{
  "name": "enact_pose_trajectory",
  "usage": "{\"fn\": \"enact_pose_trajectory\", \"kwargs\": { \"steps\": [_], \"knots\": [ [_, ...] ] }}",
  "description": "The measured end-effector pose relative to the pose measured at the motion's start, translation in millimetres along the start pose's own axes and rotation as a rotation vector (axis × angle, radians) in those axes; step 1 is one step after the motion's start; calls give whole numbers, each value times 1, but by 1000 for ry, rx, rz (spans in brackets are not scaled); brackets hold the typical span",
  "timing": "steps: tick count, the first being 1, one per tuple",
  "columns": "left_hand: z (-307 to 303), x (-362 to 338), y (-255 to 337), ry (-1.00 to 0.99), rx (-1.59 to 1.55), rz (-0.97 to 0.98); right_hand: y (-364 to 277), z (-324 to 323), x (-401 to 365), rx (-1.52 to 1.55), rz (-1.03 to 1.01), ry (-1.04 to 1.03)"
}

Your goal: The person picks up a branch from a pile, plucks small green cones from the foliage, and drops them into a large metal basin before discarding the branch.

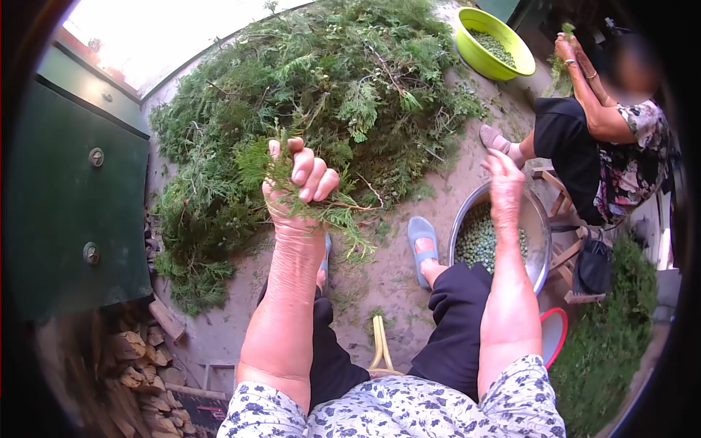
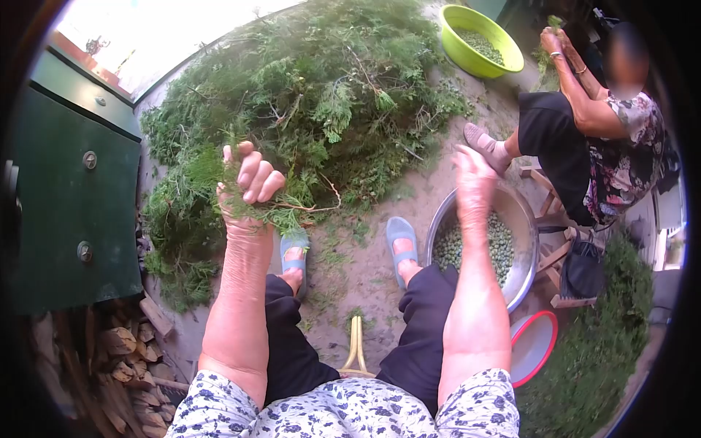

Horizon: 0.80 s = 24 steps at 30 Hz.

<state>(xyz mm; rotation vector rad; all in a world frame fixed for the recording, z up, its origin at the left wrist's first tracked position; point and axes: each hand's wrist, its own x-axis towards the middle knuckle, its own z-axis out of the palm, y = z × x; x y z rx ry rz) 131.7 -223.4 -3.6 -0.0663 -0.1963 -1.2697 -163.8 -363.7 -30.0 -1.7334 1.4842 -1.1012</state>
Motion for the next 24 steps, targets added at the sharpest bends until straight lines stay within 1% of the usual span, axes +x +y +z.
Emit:
{"fn": "enact_pose_trajectory", "kwargs": {
  "steps": [1, 2, 3, 5, 7, 8, 10, 11, 13, 14, 15, 17, 18, 19, 21, 22, 23, 24],
  "knots": [
    [-2, 0, 0, 35, 30, -2, -49, 15, -12, 21, -67, -136],
    [-2, -2, -2, 105, 55, 20, -85, 27, -29, 33, -163, -299],
    [-1, -4, -4, 105, 59, 25, -101, 39, -45, 279, -257, -491],
    [0, -8, -8, 292, 94, 101, -126, 63, -75, 101, -722, -489],
    [1, -8, -11, 314, 74, 105, -135, 75, -99, -33, -791, -494],
    [6, -7, -15, 444, 128, 131, -127, 82, -106, -36, -795, -495],
    [16, -6, -23, 692, 251, 163, -106, 98, -116, 65, -615, -543],
    [3, -9, -22, 571, 236, 168, -106, 100, -115, 60, -626, -542],
    [21, -1, -27, 775, 205, 239, -114, 102, -113, 276, -374, -556],
    [12, -3, -24, 693, 210, 256, -122, 101, -112, 327, -317, -531],
    [12, -3, -19, 685, 205, 259, -123, 101, -111, 324, -326, -531],
    [13, -3, -7, 702, 303, 228, -118, 96, -104, 513, 261, -716],
    [10, -4, -2, 692, 302, 241, -111, 97, -100, 585, 296, -710],
    [16, -4, 2, 731, 365, 247, -100, 100, -98, 579, 289, -708],
    [23, -9, 13, 785, 618, 263, -82, 106, -94, 346, 158, -609],
    [26, -11, 19, 783, 617, 262, -78, 106, -93, 267, 180, -644],
    [26, -11, 23, 817, 598, 285, -77, 104, -96, 183, 107, -657],
    [26, -11, 26, 831, 597, 284, -55, 114, -106, 201, 37, -741]
  ]
}}
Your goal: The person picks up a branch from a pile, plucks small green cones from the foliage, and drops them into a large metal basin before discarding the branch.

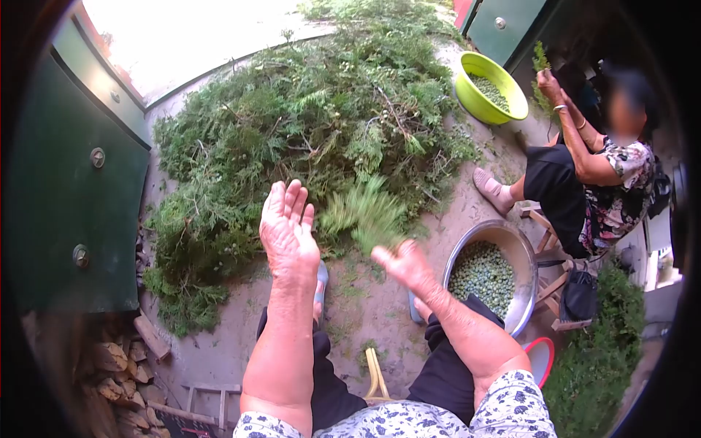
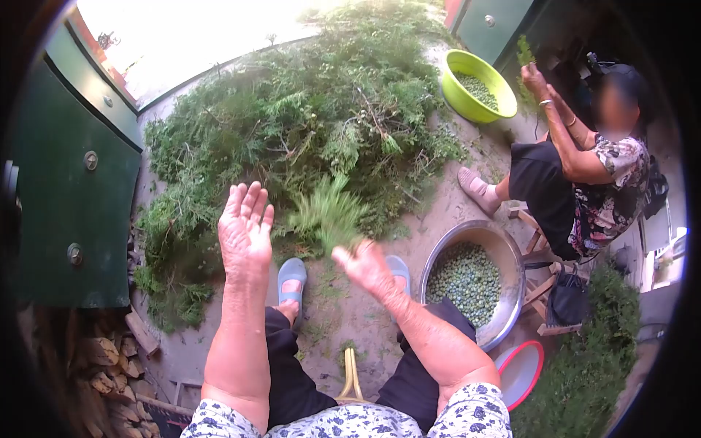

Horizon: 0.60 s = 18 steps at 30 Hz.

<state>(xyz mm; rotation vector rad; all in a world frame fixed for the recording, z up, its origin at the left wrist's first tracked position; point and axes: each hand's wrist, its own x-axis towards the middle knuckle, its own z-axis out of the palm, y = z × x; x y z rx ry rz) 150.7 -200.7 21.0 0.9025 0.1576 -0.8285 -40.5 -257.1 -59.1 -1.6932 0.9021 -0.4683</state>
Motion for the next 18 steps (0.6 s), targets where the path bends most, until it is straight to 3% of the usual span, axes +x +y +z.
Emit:
{"fn": "enact_pose_trajectory", "kwargs": {
  "steps": [1, 2, 3, 5, 7, 8, 9, 10, 11, 12, 13, 16, 18],
  "knots": [
    [-2, 1, 1, 13, 3, -7, -2, 1, -11, -297, -82, -120],
    [-3, 2, 3, 28, -30, -44, -6, 3, -16, -595, 233, -477],
    [-4, 1, 4, 18, -38, -42, 12, 14, -27, -659, 118, -646],
    [-3, 2, 6, 44, -62, -62, 12, 27, -39, -682, 359, -1050],
    [-1, 1, 11, 61, -66, -72, 0, 15, -19, -589, 430, -1119],
    [-2, 1, 12, 53, -60, -63, -2, 3, 14, -860, 39, -993],
    [-3, 2, 12, 47, -54, -55, -7, -19, 59, -762, 50, -529],
    [-5, 2, 11, 55, -49, -61, -43, -51, 98, -23, 26, -254],
    [-7, 1, 11, 52, -54, -66, -96, -78, 132, 80, 12, -160],
    [-5, 3, 13, 42, -63, -64, -110, -101, 170, 547, -194, -25],
    [-3, 3, 13, 38, -63, -61, -146, -103, 175, 619, -335, 228],
    [-3, 5, 15, 70, -55, -74, -141, -109, 185, 645, -433, 346],
    [-3, 4, 16, 39, -62, -98, -93, -84, 174, 659, -203, 293]
  ]
}}
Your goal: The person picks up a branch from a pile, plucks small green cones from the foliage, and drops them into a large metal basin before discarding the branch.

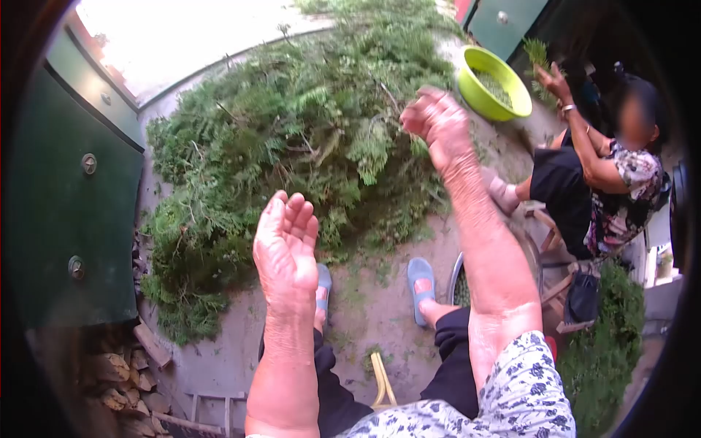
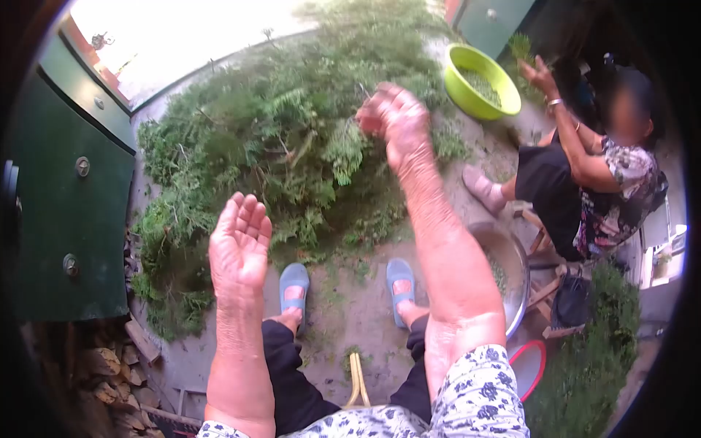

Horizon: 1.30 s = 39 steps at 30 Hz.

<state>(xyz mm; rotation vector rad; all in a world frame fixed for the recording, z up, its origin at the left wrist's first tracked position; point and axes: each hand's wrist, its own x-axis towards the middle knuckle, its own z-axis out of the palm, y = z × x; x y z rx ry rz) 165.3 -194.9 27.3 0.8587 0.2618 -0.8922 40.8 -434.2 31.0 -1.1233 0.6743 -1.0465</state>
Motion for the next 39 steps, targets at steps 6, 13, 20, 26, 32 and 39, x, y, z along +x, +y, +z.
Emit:
{"fn": "enact_pose_trajectory", "kwargs": {
  "steps": [6, 13, 20, 26, 32, 39],
  "knots": [
    [-7, -5, -5, -55, 50, -25, 212, -99, -152, -435, 821, 122],
    [-18, -13, -6, -196, -1, -128, 282, -155, -211, -537, 1054, 407],
    [-9, -26, -14, -211, 37, -138, 300, -181, -147, -181, 794, 639],
    [0, -24, -22, -164, 66, -166, 340, -183, -167, -515, 909, 425],
    [2, -22, -27, -103, 126, -125, 300, -132, -192, -407, 839, 401],
    [-10, -14, -31, -83, 354, -10, 187, -42, -177, 2, 591, 273]
  ]
}}
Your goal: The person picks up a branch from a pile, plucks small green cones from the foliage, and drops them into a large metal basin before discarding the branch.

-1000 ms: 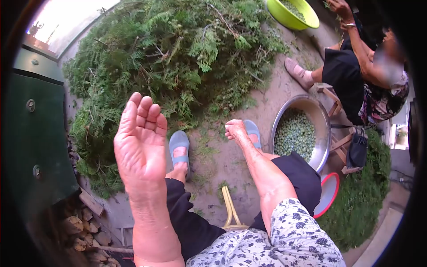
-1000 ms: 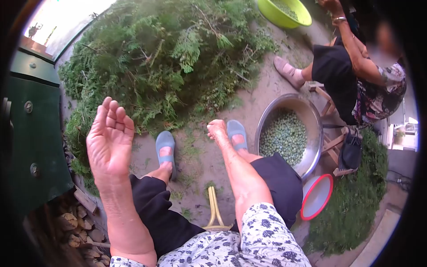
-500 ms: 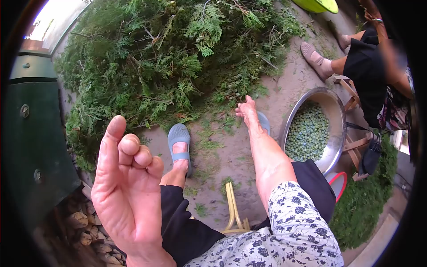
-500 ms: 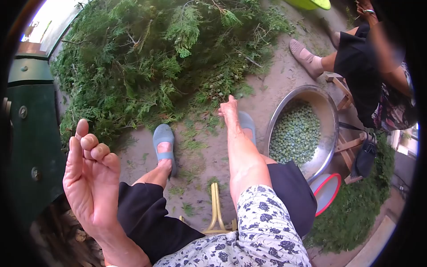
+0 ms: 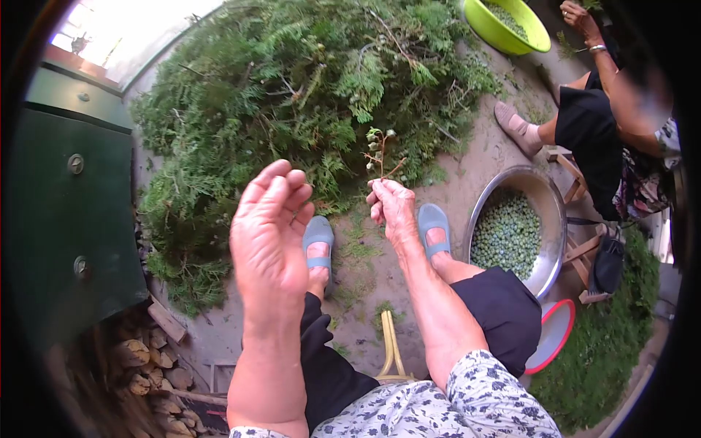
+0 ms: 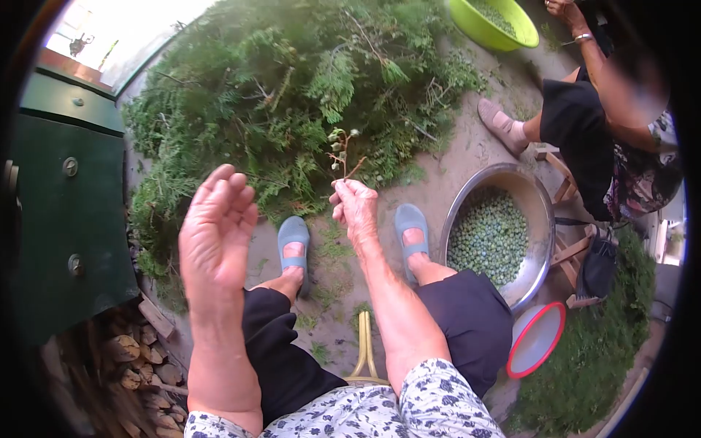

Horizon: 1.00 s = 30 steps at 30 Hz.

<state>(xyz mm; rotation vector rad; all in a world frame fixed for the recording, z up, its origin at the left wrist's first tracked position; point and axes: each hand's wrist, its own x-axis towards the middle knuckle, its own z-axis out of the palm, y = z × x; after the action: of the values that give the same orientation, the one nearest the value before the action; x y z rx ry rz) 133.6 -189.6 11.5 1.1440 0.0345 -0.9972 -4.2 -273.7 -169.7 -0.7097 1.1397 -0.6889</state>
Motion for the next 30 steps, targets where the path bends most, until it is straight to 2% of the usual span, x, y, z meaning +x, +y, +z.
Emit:
{"fn": "enact_pose_trajectory", "kwargs": {
  "steps": [4, 7, 8, 10, 12, 14, 16, 18, 20, 23, 24, 26, 28, 30],
  "knots": [
    [6, 0, -8, -22, 205, -17, -57, 42, -60, -133, -162, -45],
    [12, -7, -17, -193, 371, 143, -84, 60, -97, -329, -407, -24],
    [14, -9, -20, -191, 469, 216, -86, 64, -104, -333, -421, -34],
    [22, -17, -16, -186, 451, 220, -89, 69, -115, -572, -706, 25],
    [25, -14, -18, -132, 337, 260, -96, 71, -126, -681, -651, -15],
    [23, -13, -16, -80, 228, 294, -99, 73, -131, -824, -1033, -74],
    [20, -13, -9, -115, 53, 210, -112, 69, -137, -932, -1032, -116],
    [23, -17, -7, -118, 30, 230, -134, 66, -143, -806, -1046, -70],
    [21, -18, -7, -227, 68, 220, -153, 63, -144, -739, -1051, 10],
    [27, -24, -8, -275, 155, 232, -169, 57, -135, -714, -1055, -161],
    [29, -26, -9, -303, 228, 258, -171, 56, -132, -714, -1052, -155],
    [29, -27, -13, -317, 290, 288, -168, 54, -127, -669, -919, -301],
    [26, -25, -18, -337, 442, 367, -164, 52, -121, -757, -922, -304],
    [31, -30, -18, -341, 390, 314, -159, 49, -117, -658, -890, -287]
  ]
}}
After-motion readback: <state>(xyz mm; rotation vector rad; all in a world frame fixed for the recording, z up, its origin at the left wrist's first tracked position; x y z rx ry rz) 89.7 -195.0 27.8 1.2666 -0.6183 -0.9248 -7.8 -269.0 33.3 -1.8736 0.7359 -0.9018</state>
